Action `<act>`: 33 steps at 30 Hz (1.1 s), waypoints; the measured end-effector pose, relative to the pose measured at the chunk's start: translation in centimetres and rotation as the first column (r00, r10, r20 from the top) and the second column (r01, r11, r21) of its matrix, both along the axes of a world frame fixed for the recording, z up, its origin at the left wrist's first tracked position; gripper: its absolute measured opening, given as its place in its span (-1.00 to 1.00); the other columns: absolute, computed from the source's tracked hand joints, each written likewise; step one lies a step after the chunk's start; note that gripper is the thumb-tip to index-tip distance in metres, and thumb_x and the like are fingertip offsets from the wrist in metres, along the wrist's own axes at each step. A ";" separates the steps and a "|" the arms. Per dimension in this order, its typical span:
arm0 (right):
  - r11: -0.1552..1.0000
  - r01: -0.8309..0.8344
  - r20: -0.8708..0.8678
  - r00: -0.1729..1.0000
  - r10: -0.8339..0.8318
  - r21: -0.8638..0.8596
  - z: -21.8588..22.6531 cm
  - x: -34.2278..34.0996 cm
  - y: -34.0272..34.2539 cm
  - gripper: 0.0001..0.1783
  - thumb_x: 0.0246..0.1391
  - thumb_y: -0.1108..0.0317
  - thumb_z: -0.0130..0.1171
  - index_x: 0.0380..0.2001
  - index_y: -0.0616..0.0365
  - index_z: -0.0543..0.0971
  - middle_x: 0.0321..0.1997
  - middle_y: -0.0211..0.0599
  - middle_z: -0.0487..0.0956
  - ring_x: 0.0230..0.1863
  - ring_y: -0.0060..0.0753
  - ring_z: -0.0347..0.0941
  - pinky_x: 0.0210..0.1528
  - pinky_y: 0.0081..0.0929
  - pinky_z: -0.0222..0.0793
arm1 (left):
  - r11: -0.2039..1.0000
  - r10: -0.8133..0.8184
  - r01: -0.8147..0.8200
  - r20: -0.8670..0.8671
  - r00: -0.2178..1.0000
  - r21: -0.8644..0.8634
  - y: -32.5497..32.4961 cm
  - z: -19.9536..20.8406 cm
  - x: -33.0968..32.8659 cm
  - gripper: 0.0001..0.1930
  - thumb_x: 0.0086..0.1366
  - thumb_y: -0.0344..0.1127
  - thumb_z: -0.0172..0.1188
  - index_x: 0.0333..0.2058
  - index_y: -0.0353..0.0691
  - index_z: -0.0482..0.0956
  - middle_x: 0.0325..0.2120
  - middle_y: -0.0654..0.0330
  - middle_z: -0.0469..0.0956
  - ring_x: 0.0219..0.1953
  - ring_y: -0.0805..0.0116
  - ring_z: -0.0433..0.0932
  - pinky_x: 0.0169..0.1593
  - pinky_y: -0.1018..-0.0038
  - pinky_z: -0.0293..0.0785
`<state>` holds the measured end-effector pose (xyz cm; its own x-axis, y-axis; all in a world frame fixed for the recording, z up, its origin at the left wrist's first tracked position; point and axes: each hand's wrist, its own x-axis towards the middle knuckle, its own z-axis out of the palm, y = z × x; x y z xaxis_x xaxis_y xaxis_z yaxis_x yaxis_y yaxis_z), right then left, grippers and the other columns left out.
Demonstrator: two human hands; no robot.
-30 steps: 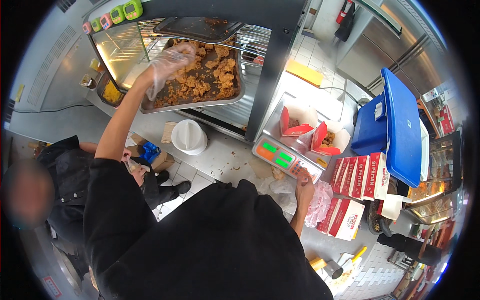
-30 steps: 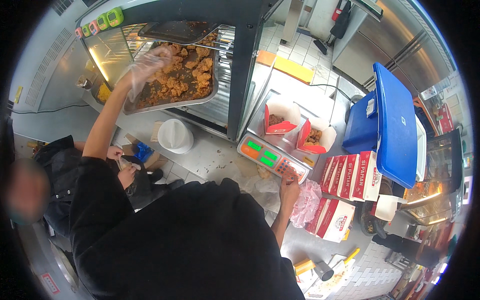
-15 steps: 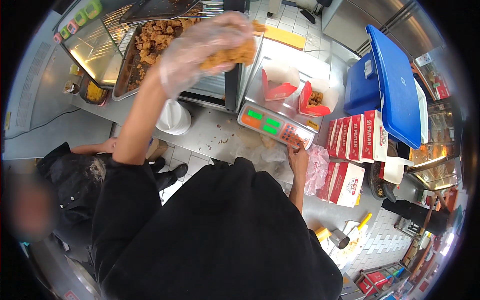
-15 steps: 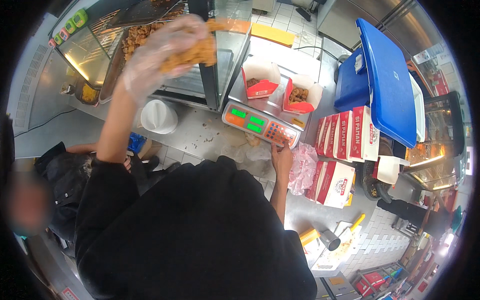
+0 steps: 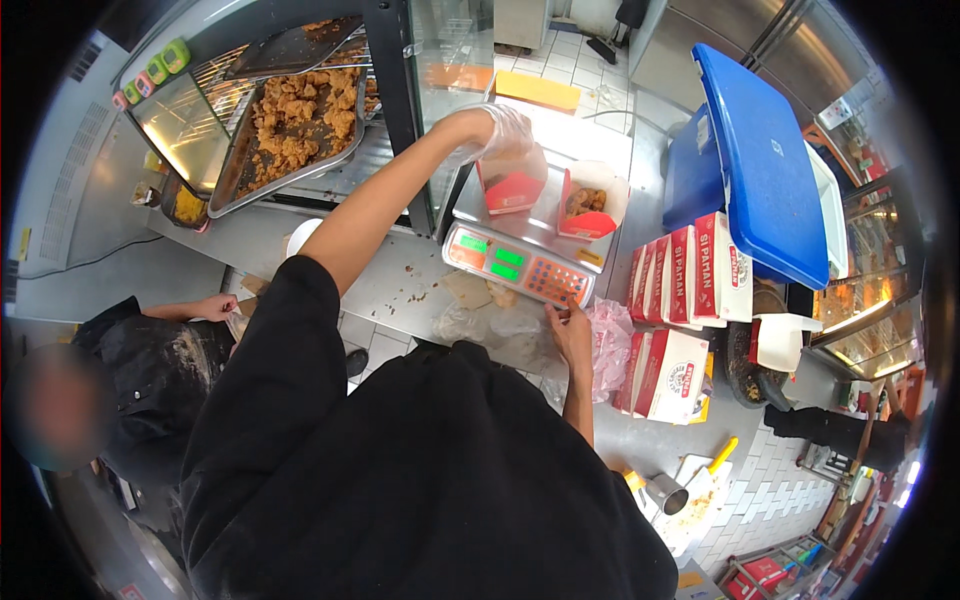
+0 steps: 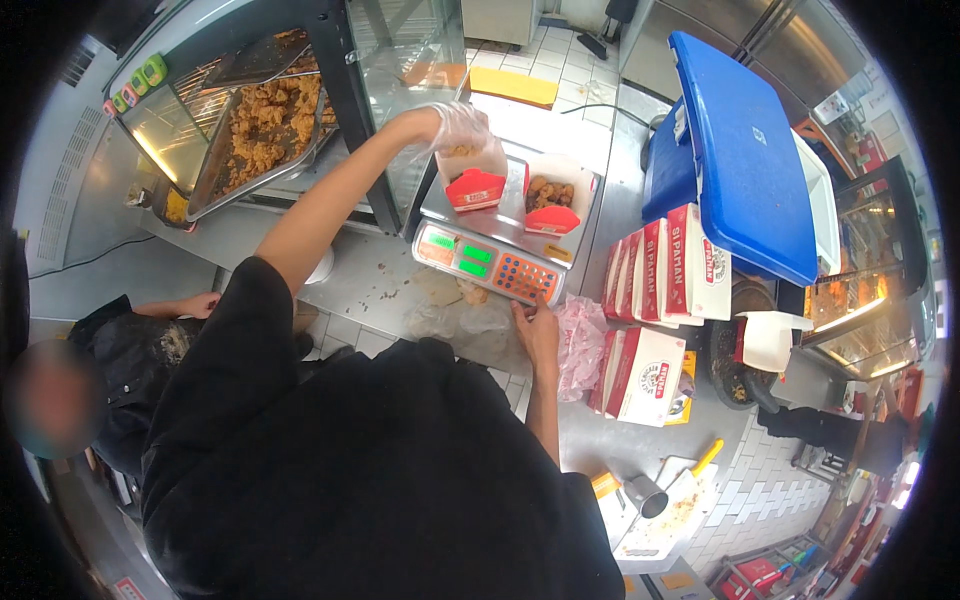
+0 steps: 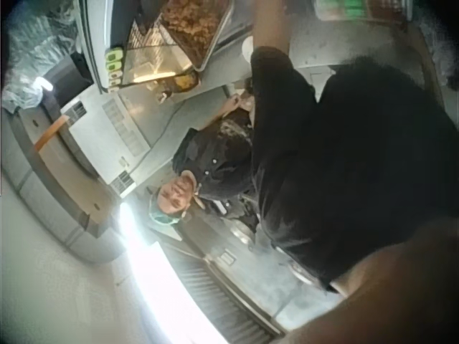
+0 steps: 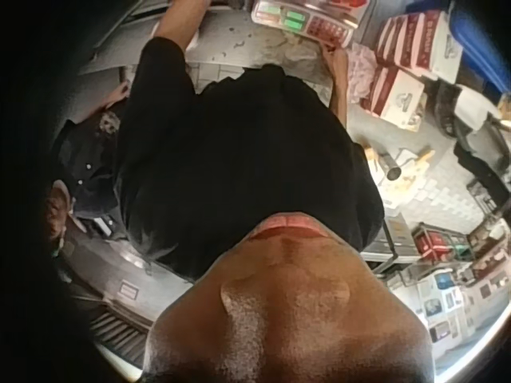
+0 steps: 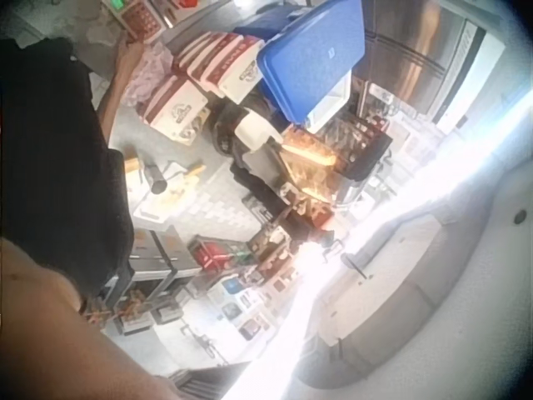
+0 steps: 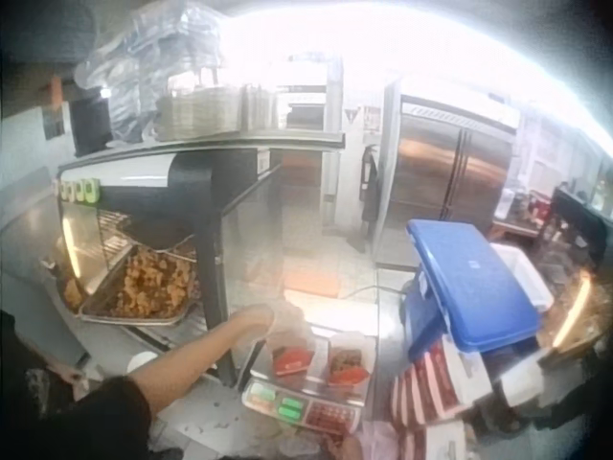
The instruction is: The person packs wrapped rice and fried chicken into paper boxes. The person then assembles takeout containers, fills them with fried chicken pieces from a warmer tray, and weighs the containers on a digital scale.
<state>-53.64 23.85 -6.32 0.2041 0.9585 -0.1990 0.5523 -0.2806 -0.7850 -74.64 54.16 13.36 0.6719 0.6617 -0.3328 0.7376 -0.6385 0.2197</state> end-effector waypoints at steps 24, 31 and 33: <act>0.928 -0.363 0.032 0.930 0.366 -0.082 1.2 2.5 0.1 -0.40 0.13 0.04 0.25 0.10 0.25 0.52 -0.33 -0.04 0.66 -0.31 -0.18 0.62 -0.19 -0.31 0.48 | 0.976 0.219 -0.219 -0.010 0.976 0.006 -1.1 -1.2 -1.4 -0.47 0.35 0.16 -0.04 0.03 -0.12 0.58 -0.02 -0.04 0.57 0.04 -0.02 0.52 0.10 0.18 0.43; 0.946 -0.305 -0.016 0.952 0.305 -0.105 2.6 2.1 0.0 -0.45 0.12 0.08 0.25 0.08 0.22 0.54 -0.30 -0.03 0.66 -0.34 -0.15 0.60 -0.20 -0.28 0.46 | 0.950 0.205 -0.278 0.391 0.897 0.142 -15.5 14.4 -5.4 -0.57 0.32 0.06 0.09 -0.09 -0.16 0.61 -0.24 0.08 0.64 -0.21 0.10 0.61 -0.07 0.33 0.51; 0.958 -0.282 -0.101 0.956 0.277 -0.045 3.2 1.7 0.2 -0.52 0.15 0.14 0.26 0.02 0.26 0.56 -0.34 -0.16 0.66 -0.33 -0.34 0.58 -0.24 -0.39 0.45 | 0.928 0.282 -0.362 0.469 0.837 0.088 -18.4 17.6 -9.7 -0.65 0.31 -0.05 0.19 -0.14 -0.21 0.64 -0.30 0.12 0.63 -0.28 0.25 0.61 -0.13 0.43 0.51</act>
<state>-51.92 24.01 -3.11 -0.0924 0.9607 -0.2616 0.5407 -0.1722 -0.8234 -84.37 35.80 30.92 0.4591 0.8847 0.0805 0.7585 -0.4376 0.4830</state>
